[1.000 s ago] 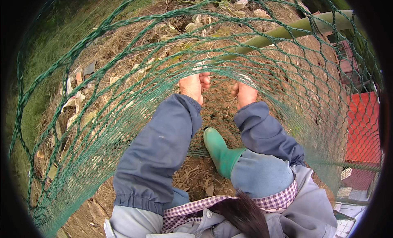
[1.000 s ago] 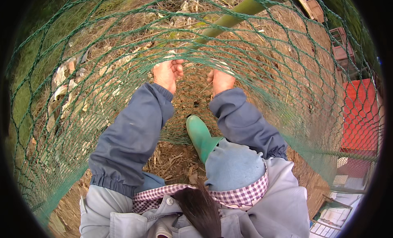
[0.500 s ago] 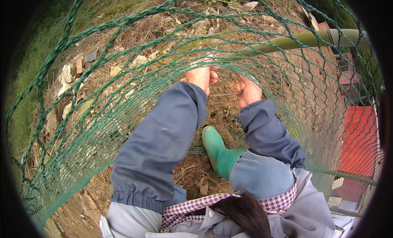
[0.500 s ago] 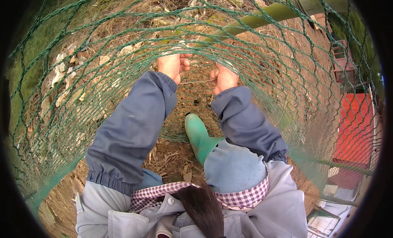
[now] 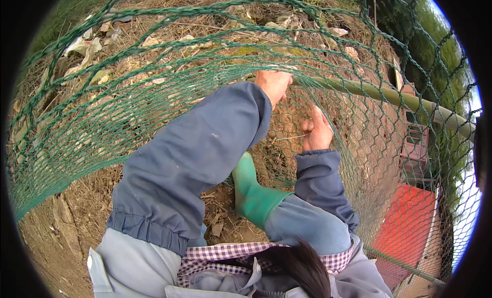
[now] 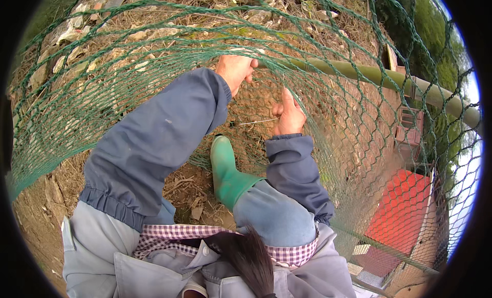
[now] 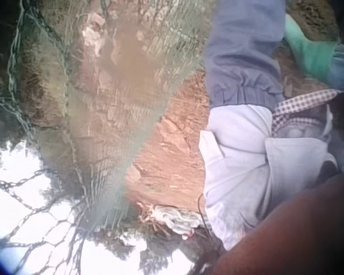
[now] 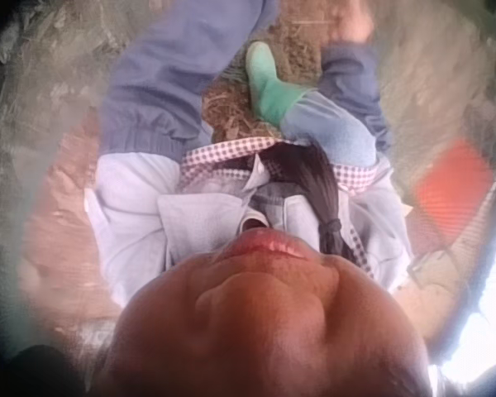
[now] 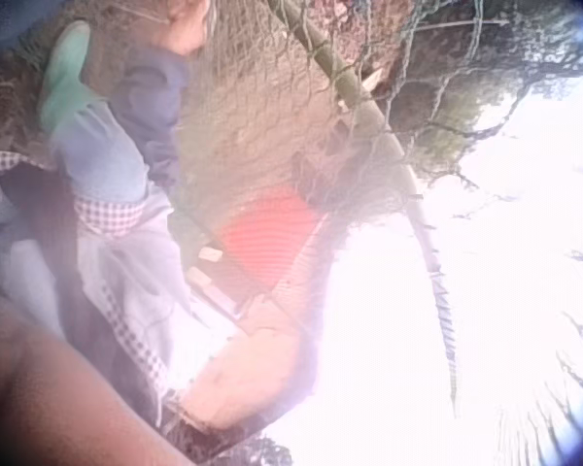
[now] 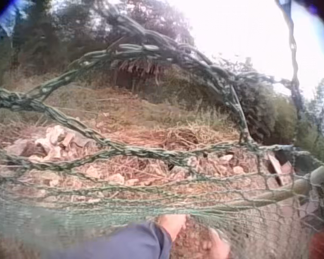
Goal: The person repairs a green mesh fence by attaching it to a bamboo pole using metal wire. They wrap the wire around the pole and mesh, twist it to secure the connection, and repeat the process at multiple points along the fence line.
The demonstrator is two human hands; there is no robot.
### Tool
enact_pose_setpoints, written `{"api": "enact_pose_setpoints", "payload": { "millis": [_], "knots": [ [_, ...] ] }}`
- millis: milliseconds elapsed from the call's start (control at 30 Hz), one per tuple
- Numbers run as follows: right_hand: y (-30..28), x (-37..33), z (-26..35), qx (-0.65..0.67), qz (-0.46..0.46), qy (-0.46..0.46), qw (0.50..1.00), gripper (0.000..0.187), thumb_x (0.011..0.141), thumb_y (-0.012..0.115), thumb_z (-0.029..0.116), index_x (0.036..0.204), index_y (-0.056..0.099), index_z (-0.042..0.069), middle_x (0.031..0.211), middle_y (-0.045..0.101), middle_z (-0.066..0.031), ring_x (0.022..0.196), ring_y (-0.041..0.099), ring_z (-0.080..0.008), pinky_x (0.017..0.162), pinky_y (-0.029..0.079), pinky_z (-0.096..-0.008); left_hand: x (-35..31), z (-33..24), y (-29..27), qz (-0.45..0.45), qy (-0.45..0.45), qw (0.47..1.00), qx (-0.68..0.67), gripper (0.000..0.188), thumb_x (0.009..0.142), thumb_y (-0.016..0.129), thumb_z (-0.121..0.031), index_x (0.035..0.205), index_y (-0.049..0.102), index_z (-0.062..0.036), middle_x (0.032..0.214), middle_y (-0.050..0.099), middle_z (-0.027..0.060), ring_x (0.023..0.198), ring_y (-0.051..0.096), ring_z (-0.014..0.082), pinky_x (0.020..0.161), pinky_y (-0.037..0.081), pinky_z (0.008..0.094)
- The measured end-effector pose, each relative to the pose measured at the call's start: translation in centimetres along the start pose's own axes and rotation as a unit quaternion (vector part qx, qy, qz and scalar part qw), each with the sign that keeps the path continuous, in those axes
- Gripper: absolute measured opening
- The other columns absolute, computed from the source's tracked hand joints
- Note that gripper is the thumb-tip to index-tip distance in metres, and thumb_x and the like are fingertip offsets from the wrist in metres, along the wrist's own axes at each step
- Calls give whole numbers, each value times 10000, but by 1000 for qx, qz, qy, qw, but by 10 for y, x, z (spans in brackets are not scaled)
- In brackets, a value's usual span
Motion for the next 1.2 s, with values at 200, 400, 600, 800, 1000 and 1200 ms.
{"api": "enact_pose_setpoints", "payload": {
  "millis": [200, 400, 600, 800, 1000, 1200],
  "knots": [
    [5, -4, 10, 28, 13, 98, 995, 153, 886, 588, 158, 991, 583, 46, 504, 324, 63, 498, 353, -82, 508, 311, -257, 3, -11, -8, 22, 93, 987, 131, 218, 835, 548, -226, 773, 590, -22, 639, 594, 101, 474, 531, 216, 483, 451, 378],
    [-2, -3, 23, 80, 67, 219, 970, 203, 879, 583, 182, 1049, 536, 81, 504, 329, 85, 524, 369, -85, 560, 330, -277, 20, 2, -9, 49, 73, 972, 217, 227, 833, 538, -239, 826, 628, -31, 704, 638, 130, 627, 613, 276, 618, 479, 400],
    [-4, -5, 15, 75, 88, 232, 966, 260, 885, 572, 168, 1118, 520, 65, 507, 350, 84, 528, 402, -86, 565, 355, -270, 29, 19, -7, 49, 136, 922, 360, 294, 826, 541, -316, 863, 687, -64, 869, 661, 161, 827, 620, 337, 772, 480, 403],
    [-3, -1, 10, 139, 45, 214, 966, 247, 901, 541, 143, 1134, 516, 63, 510, 355, 87, 533, 415, -79, 570, 377, -265, 26, 22, -6, 13, 194, 944, 268, 268, 821, 532, -285, 917, 656, -68, 919, 651, 171, 856, 608, 353, 775, 470, 440],
    [-5, -4, -1, 251, 60, 243, 935, 164, 913, 544, 153, 1063, 552, 88, 505, 352, 92, 533, 408, -71, 573, 371, -262, 28, 15, -7, -17, 231, 882, 409, 270, 843, 502, -269, 914, 663, -64, 916, 658, 158, 848, 616, 353, 773, 483, 435],
    [-3, -7, -5, 266, 111, 252, 924, 108, 910, 563, 179, 998, 582, 119, 509, 359, 91, 545, 415, -70, 584, 378, -263, 15, 6, -3, 10, 256, 789, 558, 276, 848, 497, -265, 890, 681, -64, 876, 670, 147, 780, 648, 306, 711, 505, 443]
  ]
}}
Point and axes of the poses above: each hand's wrist, its own x-axis towards the middle knuckle, its own y-axis out of the palm, z = x × y, the point moved 1 cm from there along x, towards the middle knuckle
